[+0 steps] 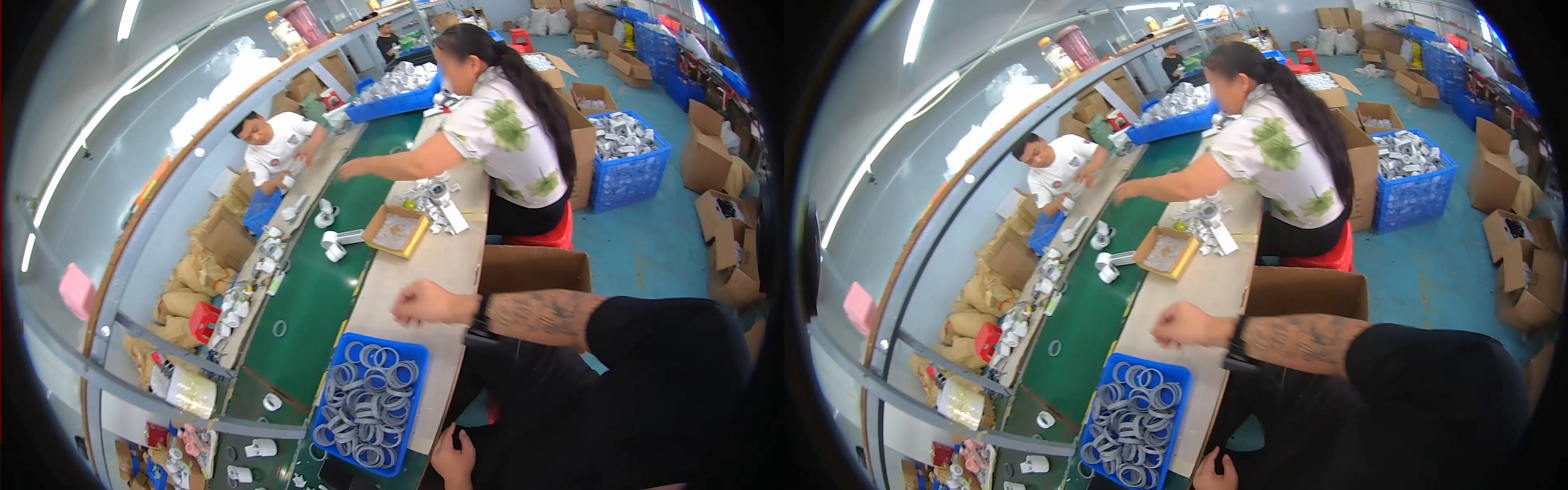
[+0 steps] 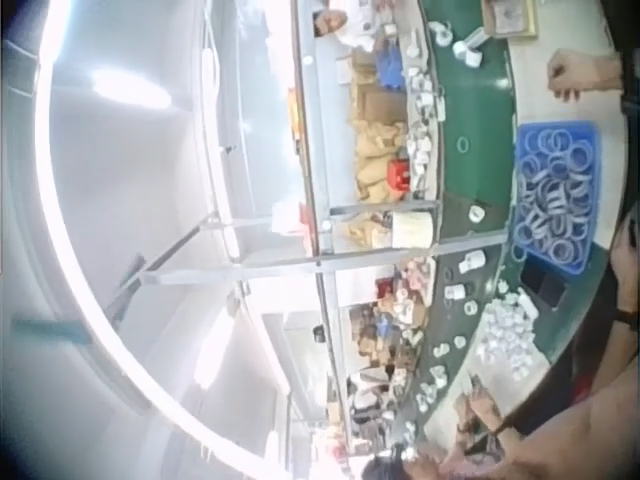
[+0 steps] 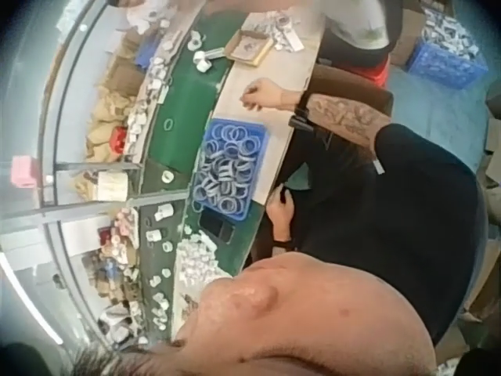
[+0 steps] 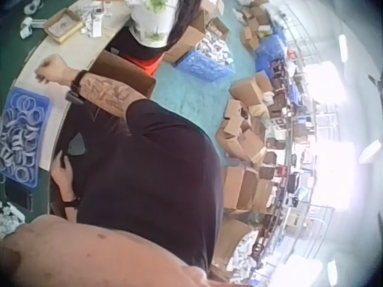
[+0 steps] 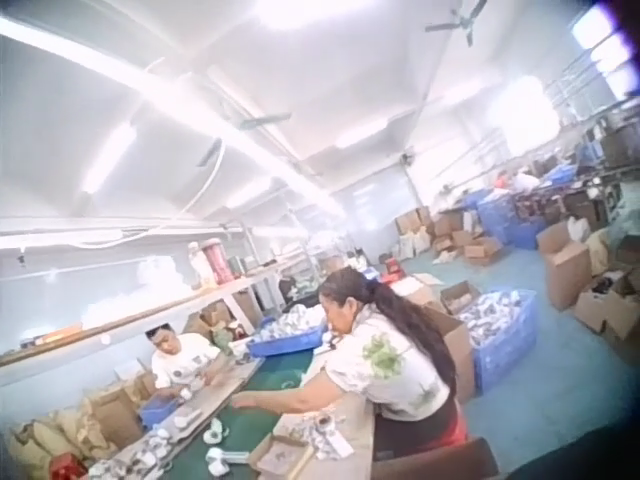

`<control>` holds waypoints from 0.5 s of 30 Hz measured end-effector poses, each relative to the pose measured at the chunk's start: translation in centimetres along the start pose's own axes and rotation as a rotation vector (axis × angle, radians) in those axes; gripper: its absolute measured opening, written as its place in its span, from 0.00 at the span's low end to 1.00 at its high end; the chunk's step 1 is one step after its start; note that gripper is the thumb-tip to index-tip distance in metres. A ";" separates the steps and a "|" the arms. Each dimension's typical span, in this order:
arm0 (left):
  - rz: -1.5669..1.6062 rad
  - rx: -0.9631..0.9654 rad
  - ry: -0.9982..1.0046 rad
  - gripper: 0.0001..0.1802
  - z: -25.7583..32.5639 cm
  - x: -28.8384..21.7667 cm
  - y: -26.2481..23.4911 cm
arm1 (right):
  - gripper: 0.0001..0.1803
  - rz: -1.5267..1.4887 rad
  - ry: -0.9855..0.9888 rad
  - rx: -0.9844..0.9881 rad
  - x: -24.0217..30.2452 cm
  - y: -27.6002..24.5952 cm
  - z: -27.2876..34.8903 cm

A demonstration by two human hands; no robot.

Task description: The recorder is assembling small plastic and metal components at an industrial assembly line station.

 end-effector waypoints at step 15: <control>0.183 0.175 -0.846 0.31 0.5 8.2 -0.7 | 0.11 -0.091 0.041 -0.241 -8.0 -0.8 -18.8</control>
Point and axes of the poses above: each hand's wrist, its own z-axis away from the middle knuckle, its own y-axis out of the palm, x = y × z, the point moved 5 cm from there along -z, towards the middle knuckle, and after that the axes turned 3 degrees about y, right-handed, at the moved point
